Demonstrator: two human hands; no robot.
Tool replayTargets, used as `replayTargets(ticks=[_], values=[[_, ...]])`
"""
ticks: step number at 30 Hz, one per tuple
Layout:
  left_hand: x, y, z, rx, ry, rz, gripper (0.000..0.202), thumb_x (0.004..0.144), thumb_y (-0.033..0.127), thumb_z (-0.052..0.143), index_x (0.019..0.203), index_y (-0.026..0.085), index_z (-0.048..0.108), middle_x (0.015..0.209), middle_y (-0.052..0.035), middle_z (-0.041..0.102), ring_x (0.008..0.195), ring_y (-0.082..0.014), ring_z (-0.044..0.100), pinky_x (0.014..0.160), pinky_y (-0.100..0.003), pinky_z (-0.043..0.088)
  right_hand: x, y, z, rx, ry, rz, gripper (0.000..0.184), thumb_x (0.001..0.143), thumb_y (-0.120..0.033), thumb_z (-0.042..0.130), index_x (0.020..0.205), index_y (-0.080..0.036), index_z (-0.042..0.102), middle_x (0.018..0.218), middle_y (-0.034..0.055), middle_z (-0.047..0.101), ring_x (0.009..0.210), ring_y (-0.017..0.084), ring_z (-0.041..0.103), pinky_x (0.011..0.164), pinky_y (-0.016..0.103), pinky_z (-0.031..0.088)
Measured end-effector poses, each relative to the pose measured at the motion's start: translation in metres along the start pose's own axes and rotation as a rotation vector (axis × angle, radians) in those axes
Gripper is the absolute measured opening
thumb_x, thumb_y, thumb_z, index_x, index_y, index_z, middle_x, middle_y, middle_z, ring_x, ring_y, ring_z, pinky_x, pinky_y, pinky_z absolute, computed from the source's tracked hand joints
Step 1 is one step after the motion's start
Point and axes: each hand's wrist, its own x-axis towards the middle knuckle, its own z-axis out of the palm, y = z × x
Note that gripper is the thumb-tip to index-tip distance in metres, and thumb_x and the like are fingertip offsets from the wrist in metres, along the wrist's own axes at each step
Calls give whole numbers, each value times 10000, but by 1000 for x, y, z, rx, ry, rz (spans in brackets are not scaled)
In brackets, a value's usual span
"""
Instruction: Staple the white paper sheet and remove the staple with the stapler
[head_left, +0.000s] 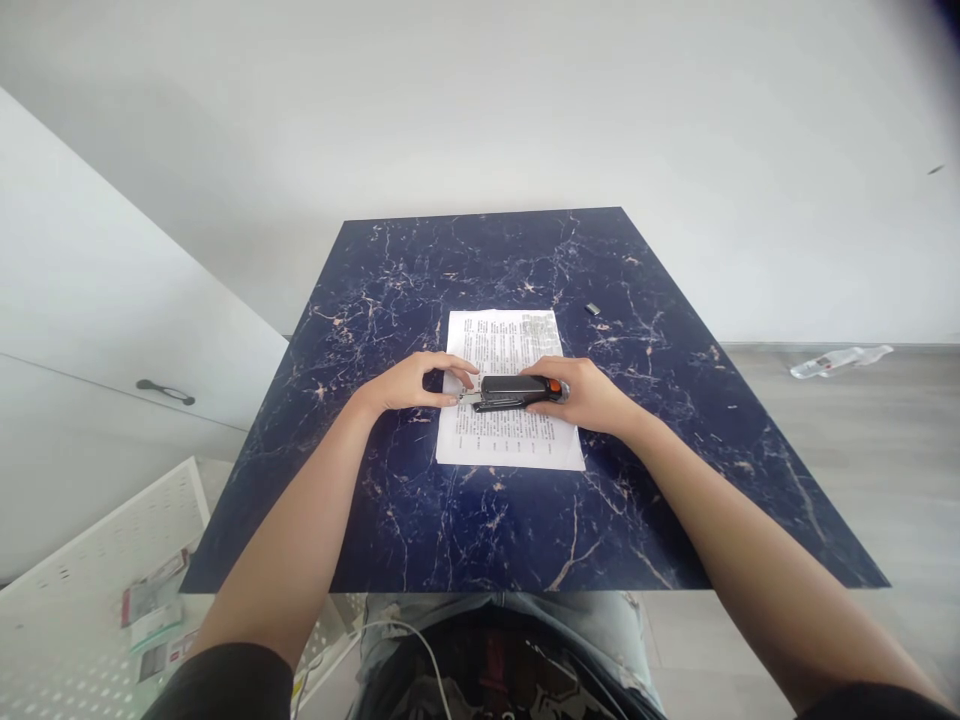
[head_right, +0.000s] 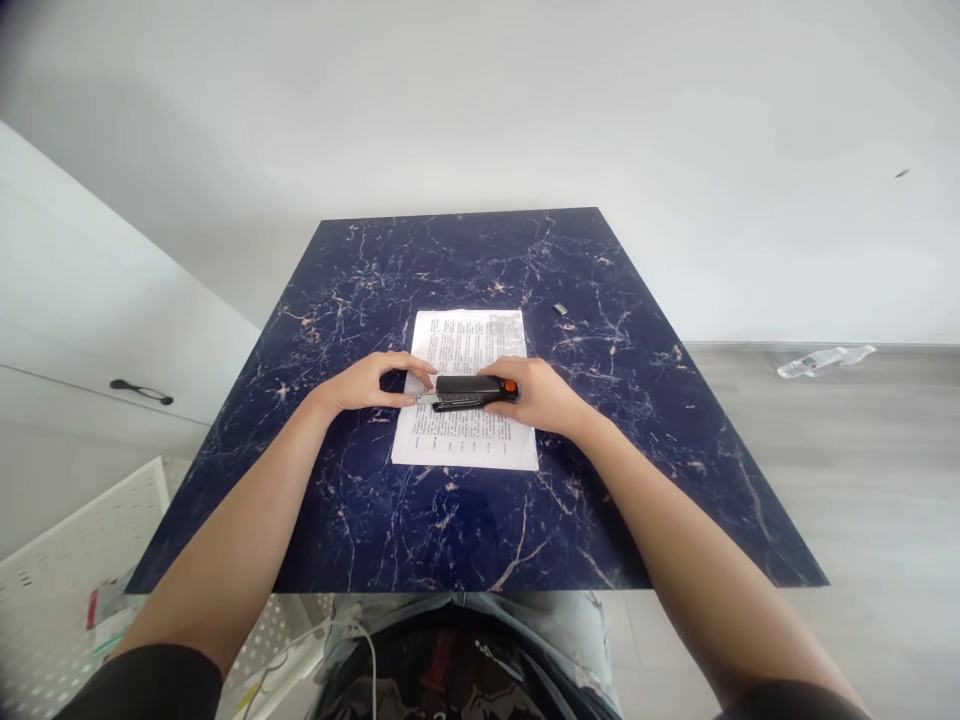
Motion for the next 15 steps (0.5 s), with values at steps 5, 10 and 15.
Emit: replayTargets(ticks=[5,10,15], values=[[1,4,3,23,26,-23,480,896,359,761,1365,299,674,1190,-68,792,1153,-250,720,1123,-523,457,1,-1,-1,12,-5,31,351,836,-295,773,1184,-267,735,1074,29,779,933,227,710,839,389,535],[2,7,4,31,37,-29,480,894,372,762,1359,294,675,1184,-70,794,1142,-252,724,1123,-523,455,1,0,-1,11,-15,68,380,825,-298,779,1204,-292,743,1104,19,794,978,246,734,884,418,554],[2,7,5,34,44,-35,475,887,376,765,1347,291,679,1176,-68,796,1145,-253,722,1129,-524,448,0,-1,-2,11,-23,83,382,824,-303,784,1203,-299,741,1104,9,798,986,252,741,895,430,563]])
